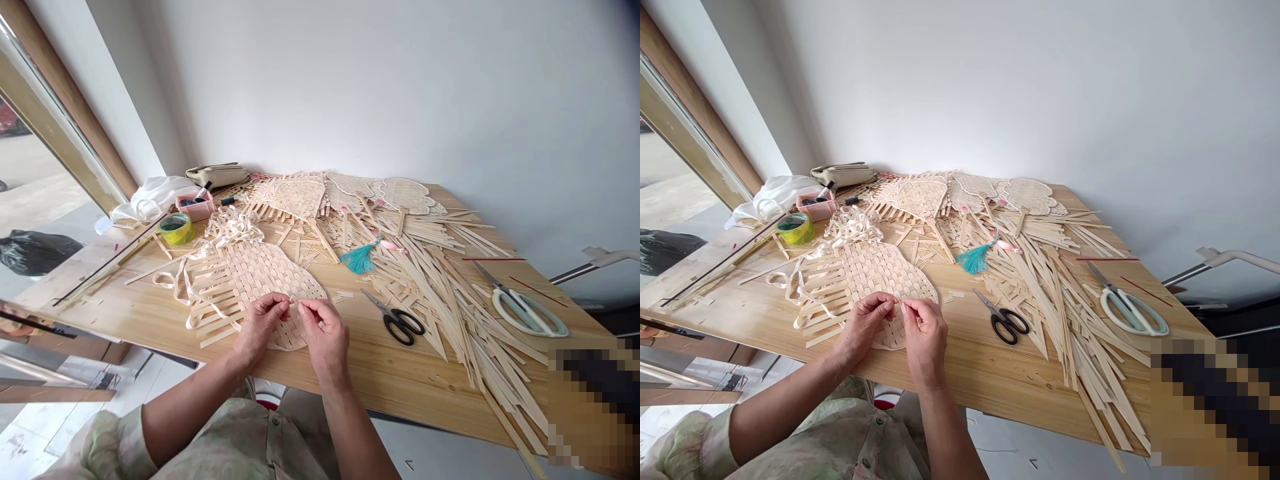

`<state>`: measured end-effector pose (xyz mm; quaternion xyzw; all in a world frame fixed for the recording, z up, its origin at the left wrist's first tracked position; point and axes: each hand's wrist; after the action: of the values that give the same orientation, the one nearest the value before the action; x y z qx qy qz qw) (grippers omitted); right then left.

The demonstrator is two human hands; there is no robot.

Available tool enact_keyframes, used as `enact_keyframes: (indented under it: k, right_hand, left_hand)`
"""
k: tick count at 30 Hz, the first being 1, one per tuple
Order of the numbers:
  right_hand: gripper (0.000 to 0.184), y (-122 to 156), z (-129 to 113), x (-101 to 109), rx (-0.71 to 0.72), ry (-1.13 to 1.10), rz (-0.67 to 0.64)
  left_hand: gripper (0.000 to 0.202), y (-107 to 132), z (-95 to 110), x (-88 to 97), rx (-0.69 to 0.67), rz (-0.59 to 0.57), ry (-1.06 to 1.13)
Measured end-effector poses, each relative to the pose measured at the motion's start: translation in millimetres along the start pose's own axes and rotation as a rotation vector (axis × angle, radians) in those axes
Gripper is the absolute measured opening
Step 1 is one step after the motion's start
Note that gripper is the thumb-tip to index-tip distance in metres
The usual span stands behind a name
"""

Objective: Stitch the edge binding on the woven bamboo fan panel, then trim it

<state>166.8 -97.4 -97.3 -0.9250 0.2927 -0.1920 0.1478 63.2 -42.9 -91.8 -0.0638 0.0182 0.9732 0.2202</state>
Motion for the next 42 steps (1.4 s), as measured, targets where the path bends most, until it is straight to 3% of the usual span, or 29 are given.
enact_keyframes:
  k: [42]
  right_hand:
    - [0.013, -0.9, 1.1, -0.1, -0.006, -0.029, -0.015]
  left_hand:
    - [0.017, -0.1, -3.4, 2.1, 0.001, -0.065, 0.037]
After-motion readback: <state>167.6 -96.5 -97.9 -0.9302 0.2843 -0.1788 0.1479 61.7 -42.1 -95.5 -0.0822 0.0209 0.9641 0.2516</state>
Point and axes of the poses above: each hand's wrist, its own y-axis away from the middle knuckle, its own x-axis out of the back of the hand, z = x × y, and after that the axes turned 3 degrees about -z, right-handed
